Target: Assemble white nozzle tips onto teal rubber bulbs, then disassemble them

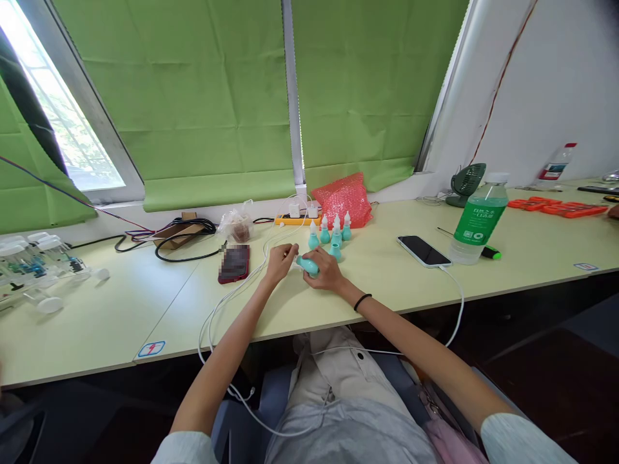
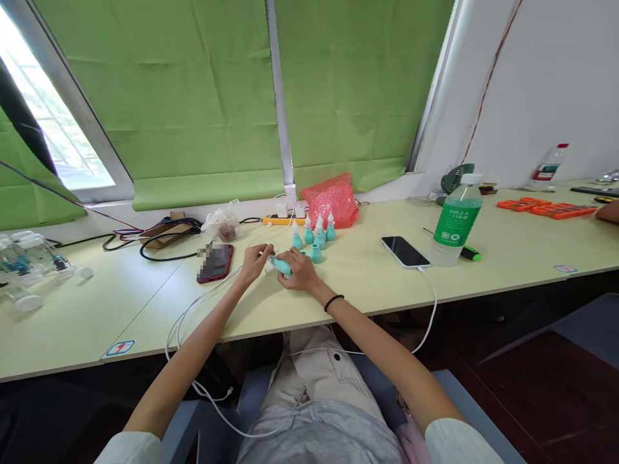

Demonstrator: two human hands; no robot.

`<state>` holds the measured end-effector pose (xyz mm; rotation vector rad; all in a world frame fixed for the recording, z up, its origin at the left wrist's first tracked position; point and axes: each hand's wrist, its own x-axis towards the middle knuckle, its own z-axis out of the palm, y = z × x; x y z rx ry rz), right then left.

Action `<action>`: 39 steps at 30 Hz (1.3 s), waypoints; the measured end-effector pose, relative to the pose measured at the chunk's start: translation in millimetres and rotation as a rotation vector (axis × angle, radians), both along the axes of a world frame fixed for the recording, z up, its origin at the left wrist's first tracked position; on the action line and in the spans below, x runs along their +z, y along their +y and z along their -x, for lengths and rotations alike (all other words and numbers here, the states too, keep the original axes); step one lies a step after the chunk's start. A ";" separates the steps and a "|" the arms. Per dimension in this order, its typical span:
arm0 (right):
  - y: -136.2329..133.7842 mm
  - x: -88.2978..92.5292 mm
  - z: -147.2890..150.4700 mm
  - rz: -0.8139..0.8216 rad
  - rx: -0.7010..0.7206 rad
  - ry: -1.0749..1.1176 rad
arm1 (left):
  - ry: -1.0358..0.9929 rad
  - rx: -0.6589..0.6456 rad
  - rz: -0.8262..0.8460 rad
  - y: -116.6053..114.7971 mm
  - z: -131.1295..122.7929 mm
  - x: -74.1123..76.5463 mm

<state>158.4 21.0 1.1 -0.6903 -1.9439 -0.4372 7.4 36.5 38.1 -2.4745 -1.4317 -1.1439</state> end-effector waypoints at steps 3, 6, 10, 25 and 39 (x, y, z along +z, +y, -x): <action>0.2 -2.2 3.1 -0.011 0.001 -0.044 | 0.058 0.022 -0.022 -5.5 -5.4 -2.7; 1.0 -3.8 3.2 -0.020 -0.040 -0.056 | 0.092 0.084 -0.050 -8.1 -9.6 -6.9; 1.1 -3.7 2.5 -0.030 -0.108 -0.082 | 0.119 0.146 -0.087 -10.2 -11.7 -9.6; 0.1 -0.3 3.0 -0.042 -0.134 -0.213 | -0.020 0.050 0.000 -3.5 -10.6 -7.7; 0.2 -0.2 3.4 -0.067 -0.117 -0.108 | -0.280 -0.042 0.247 4.3 -7.1 -4.4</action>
